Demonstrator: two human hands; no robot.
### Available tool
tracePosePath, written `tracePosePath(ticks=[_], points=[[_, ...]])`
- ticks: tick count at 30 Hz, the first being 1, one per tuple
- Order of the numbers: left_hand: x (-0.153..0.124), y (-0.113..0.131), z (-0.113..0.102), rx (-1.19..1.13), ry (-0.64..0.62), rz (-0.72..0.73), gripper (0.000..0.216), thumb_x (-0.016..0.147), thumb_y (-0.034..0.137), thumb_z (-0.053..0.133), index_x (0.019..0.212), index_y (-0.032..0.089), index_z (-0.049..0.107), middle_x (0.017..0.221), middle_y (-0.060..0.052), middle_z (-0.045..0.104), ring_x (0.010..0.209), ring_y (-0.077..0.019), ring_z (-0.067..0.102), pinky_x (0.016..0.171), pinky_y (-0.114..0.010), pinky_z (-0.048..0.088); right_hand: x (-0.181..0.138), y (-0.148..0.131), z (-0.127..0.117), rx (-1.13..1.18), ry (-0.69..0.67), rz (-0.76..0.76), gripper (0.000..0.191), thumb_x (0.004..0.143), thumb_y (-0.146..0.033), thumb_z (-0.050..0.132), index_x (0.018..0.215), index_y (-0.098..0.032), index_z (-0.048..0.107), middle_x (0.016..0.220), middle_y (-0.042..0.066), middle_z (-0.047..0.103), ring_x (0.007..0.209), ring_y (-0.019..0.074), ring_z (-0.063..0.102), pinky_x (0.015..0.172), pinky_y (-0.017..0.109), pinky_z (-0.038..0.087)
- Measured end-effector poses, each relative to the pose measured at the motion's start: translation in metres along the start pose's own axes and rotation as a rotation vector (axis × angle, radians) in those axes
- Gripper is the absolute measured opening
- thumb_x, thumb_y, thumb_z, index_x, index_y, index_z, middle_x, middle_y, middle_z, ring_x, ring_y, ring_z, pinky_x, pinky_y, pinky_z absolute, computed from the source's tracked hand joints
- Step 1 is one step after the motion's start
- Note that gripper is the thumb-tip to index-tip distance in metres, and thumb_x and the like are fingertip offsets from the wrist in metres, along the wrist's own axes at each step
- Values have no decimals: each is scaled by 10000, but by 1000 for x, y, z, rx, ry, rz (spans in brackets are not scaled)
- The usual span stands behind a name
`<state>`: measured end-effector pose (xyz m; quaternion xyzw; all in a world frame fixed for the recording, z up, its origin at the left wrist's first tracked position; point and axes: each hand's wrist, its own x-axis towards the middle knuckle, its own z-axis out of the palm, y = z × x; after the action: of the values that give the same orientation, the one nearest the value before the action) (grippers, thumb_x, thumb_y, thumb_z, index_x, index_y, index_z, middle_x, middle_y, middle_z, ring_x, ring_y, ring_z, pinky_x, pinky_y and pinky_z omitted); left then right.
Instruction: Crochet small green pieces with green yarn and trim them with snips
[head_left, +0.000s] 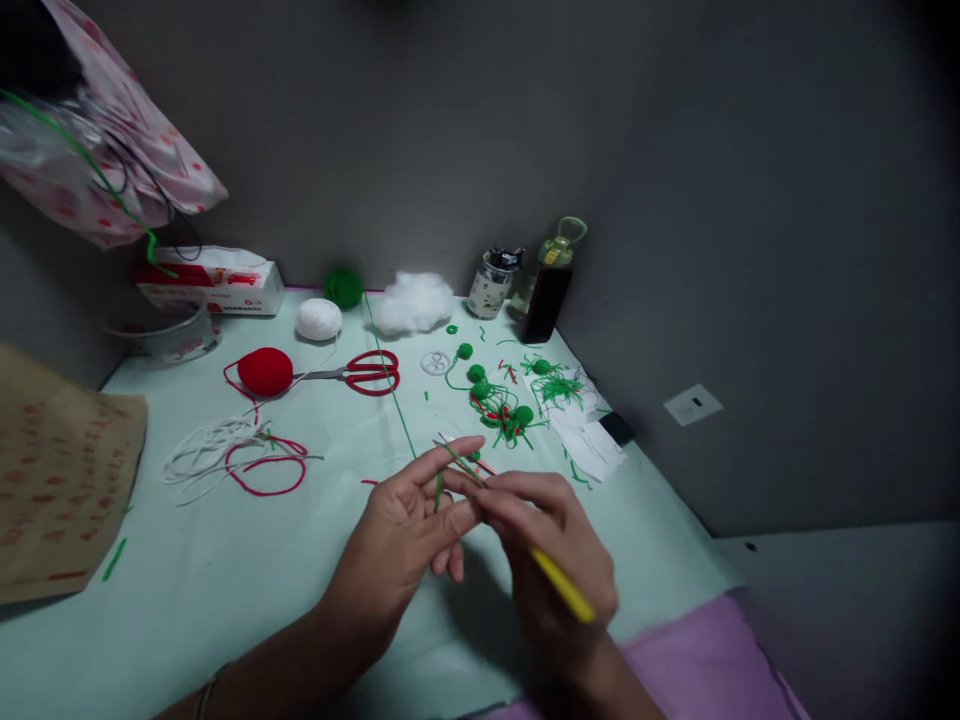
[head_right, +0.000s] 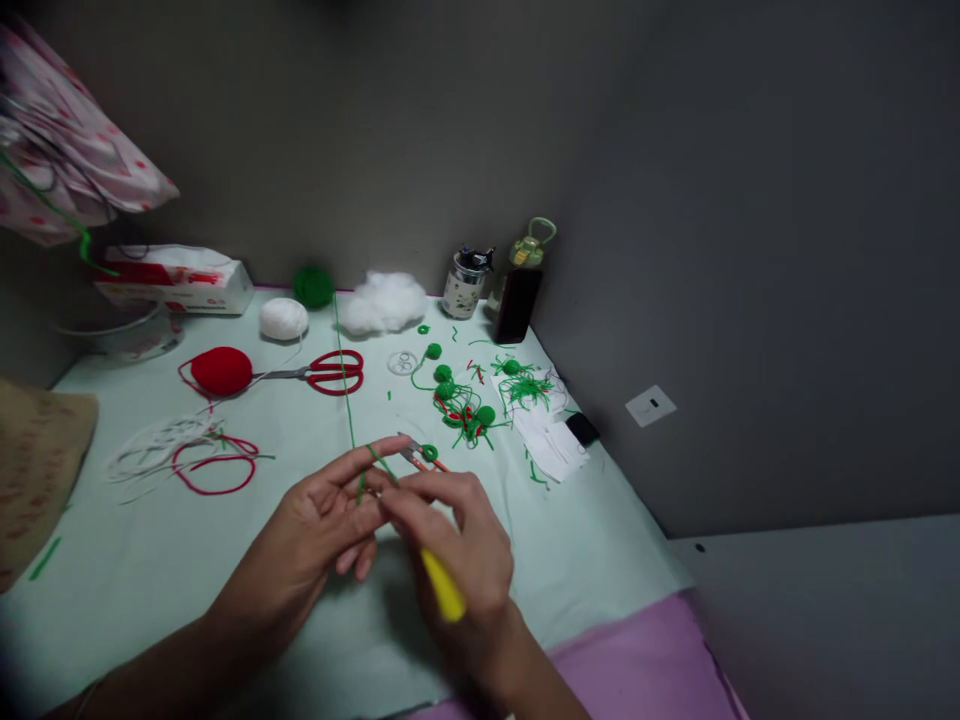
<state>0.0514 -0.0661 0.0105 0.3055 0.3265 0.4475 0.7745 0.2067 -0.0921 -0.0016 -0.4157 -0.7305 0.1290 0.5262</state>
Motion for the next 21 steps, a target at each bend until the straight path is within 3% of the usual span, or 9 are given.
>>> tracePosePath(ticks=[3,6,9,13,16,21], points=[[0,3,0,-113,-14,-98,438,828,238,778,1249,161,681,680,66,534,406,13,265,404,-134,365,-2,1,0,-100,25,-56,385,916,-58,598,1208,-286,705,1076,63,706,956,210,662,773,360,568],[0,9,0,-163,5,-116,351,842,204,762,1185,144,717,621,96,424,426,7,219,413,-115,335,3,1,0,184,171,120,284,972,-99,523,1083,-261,728,901,47,689,784,184,628,666,341,541],[-1,12,0,-104,13,-58,380,831,222,773,1203,185,704,766,54,557,431,17,267,421,-130,354,11,2,2,443,181,256,222,982,-153,546,995,-247,747,858,41,682,733,165,605,641,319,530],[-2,7,0,34,6,11,444,815,259,790,1241,201,679,863,4,639,474,-8,378,457,-153,410,12,4,6,492,132,304,211,978,-157,567,1021,-255,749,954,47,722,797,162,643,672,304,555],[0,3,0,89,23,21,503,788,270,818,1263,201,665,837,16,626,474,-15,423,462,-162,428,7,3,5,389,111,288,236,974,-127,557,1034,-263,742,940,41,714,833,166,658,688,302,567],[1,-1,1,-43,-25,-88,496,810,266,799,1281,201,655,783,37,612,398,12,306,405,-157,356,0,0,3,-85,30,-38,393,922,-61,602,1222,-291,709,1070,71,702,975,215,671,802,374,582]])
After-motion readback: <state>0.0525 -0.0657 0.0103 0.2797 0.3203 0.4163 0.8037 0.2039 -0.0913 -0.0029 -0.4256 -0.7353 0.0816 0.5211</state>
